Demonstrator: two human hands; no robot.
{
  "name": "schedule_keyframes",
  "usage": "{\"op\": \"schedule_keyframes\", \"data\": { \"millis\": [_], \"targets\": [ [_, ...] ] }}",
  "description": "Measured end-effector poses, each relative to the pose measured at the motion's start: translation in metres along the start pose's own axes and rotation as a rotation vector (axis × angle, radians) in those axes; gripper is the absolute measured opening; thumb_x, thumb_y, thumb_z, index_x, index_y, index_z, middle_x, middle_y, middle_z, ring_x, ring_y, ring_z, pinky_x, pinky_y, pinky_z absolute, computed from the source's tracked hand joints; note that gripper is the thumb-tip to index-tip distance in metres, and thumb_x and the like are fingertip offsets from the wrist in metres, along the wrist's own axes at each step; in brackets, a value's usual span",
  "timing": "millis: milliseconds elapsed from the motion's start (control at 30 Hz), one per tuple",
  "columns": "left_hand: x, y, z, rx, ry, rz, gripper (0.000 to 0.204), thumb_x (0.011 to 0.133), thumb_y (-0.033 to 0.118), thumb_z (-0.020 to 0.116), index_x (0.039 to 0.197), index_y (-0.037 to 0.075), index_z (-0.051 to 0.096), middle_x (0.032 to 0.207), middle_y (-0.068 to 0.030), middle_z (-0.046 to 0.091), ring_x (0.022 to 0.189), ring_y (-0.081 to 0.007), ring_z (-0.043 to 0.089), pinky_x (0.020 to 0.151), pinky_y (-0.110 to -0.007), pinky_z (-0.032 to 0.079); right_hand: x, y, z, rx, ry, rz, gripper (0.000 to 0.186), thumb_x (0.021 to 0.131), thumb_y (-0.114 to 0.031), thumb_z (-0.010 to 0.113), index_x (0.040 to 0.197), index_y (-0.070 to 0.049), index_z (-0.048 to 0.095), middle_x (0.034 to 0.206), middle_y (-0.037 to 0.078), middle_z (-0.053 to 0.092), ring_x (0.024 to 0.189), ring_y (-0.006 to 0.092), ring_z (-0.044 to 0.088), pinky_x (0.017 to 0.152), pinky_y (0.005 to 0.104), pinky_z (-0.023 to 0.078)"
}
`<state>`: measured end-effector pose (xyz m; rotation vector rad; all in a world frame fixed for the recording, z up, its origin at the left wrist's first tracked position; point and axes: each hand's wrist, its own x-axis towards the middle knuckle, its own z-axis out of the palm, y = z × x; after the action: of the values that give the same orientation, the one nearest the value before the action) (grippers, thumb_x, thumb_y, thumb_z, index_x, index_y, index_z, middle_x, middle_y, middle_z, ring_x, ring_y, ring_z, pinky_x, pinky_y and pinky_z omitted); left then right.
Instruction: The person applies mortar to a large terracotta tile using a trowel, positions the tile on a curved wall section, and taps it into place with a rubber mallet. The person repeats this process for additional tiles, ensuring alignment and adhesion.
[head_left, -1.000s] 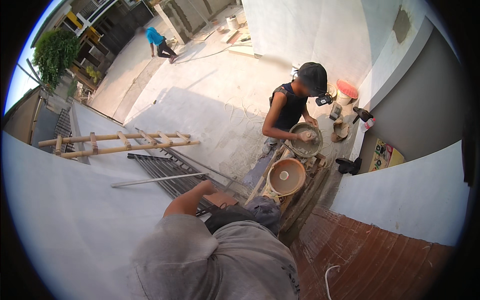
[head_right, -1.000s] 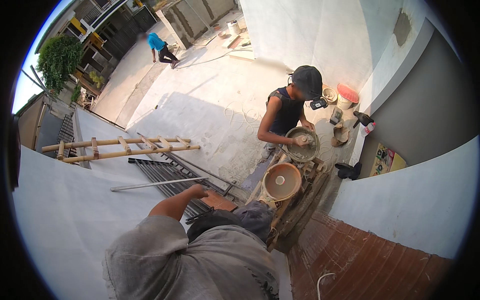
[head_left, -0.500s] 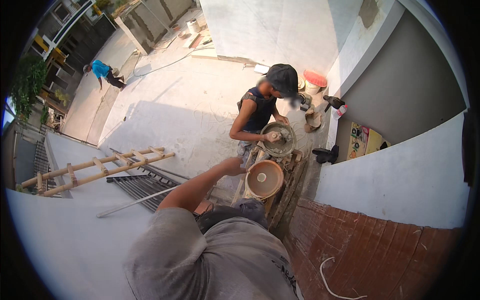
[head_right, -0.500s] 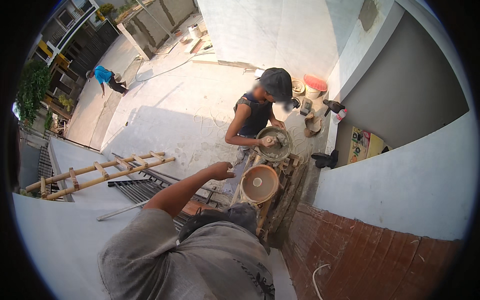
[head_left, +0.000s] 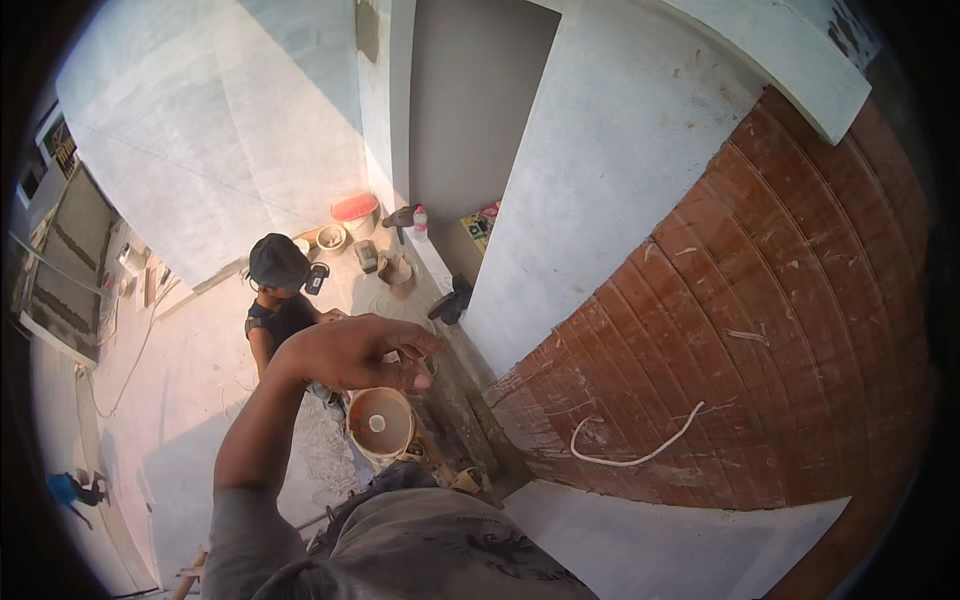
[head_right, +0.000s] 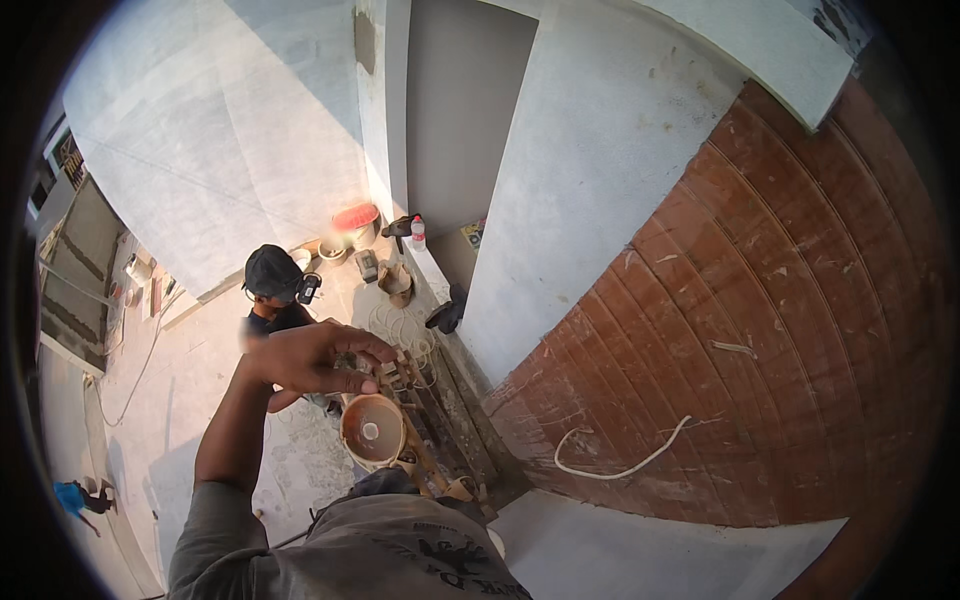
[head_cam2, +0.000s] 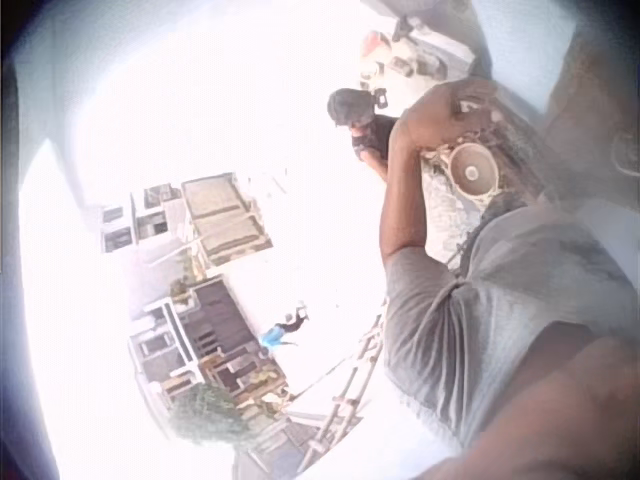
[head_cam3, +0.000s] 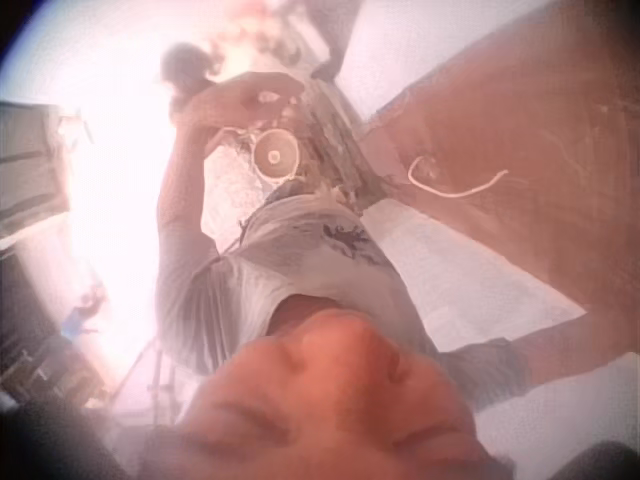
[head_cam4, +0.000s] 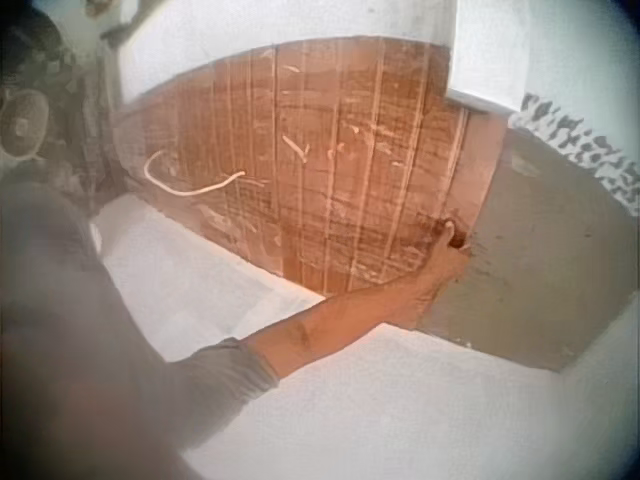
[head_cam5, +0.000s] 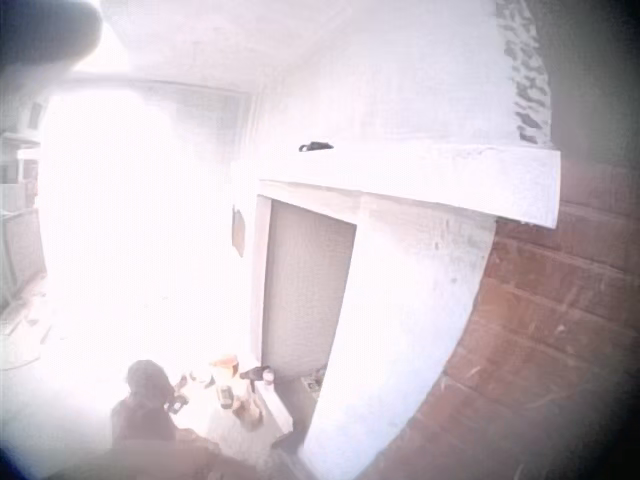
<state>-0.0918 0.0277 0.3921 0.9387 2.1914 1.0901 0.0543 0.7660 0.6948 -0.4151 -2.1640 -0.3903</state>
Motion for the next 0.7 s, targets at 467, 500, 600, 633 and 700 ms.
{"op": "schedule_keyframes", "data": {
  "millis": [467,500,600,633,700],
  "targets": [
    [0.205,0.439,-0.013,0.834,0.559,1.043,0.042,0.088,0.028,0.075,0.116,-0.002,0.066,0.109,-0.0178,0.069,0.105,-0.0307,0.067,0.092,-0.040,0.054,-0.022,-0.107,-0.101,-0.355,0.027,0.263,0.068,0.086,-0.040,0.074,0.139,-0.002,0.054,0.137,0.015,0.052,0.129,0.0313,0.050,0.104,0.0445,0.048],
    [0.236,0.455,-0.019,0.919,0.602,0.999,0.047,0.087,0.029,0.075,0.121,-0.002,0.064,0.117,-0.0185,0.066,0.112,-0.0321,0.064,0.095,-0.041,0.052,-0.022,-0.105,-0.097,-0.357,0.031,0.255,0.069,0.085,-0.039,0.075,0.139,-0.002,0.054,0.137,0.015,0.052,0.129,0.0316,0.050,0.104,0.0443,0.048],
    [0.300,0.482,-0.033,1.095,0.635,0.890,0.066,0.083,0.035,0.078,0.134,-0.001,0.057,0.135,-0.0191,0.056,0.124,-0.0344,0.057,0.103,-0.043,0.048,-0.012,-0.099,-0.081,-0.334,0.042,0.240,0.072,0.082,-0.037,0.080,0.137,0.001,0.054,0.137,0.016,0.052,0.127,0.0325,0.051,0.105,0.0438,0.047],
    [0.315,0.485,-0.034,1.089,0.651,0.880,0.070,0.080,0.037,0.079,0.134,-0.001,0.056,0.136,-0.0189,0.055,0.124,-0.0343,0.057,0.103,-0.043,0.048,-0.011,-0.096,-0.079,-0.336,0.038,0.250,0.074,0.080,-0.036,0.081,0.137,0.002,0.054,0.137,0.017,0.052,0.127,0.0329,0.051,0.106,0.0435,0.047],
    [0.339,0.486,-0.029,1.080,0.674,0.848,0.079,0.076,0.041,0.082,0.136,-0.001,0.055,0.138,-0.0185,0.053,0.124,-0.0342,0.058,0.102,-0.043,0.049,-0.007,-0.095,-0.072,-0.340,0.012,0.269,0.075,0.079,-0.035,0.083,0.137,0.003,0.054,0.136,0.018,0.052,0.127,0.0336,0.051,0.106,0.0439,0.047]
  ]
}}
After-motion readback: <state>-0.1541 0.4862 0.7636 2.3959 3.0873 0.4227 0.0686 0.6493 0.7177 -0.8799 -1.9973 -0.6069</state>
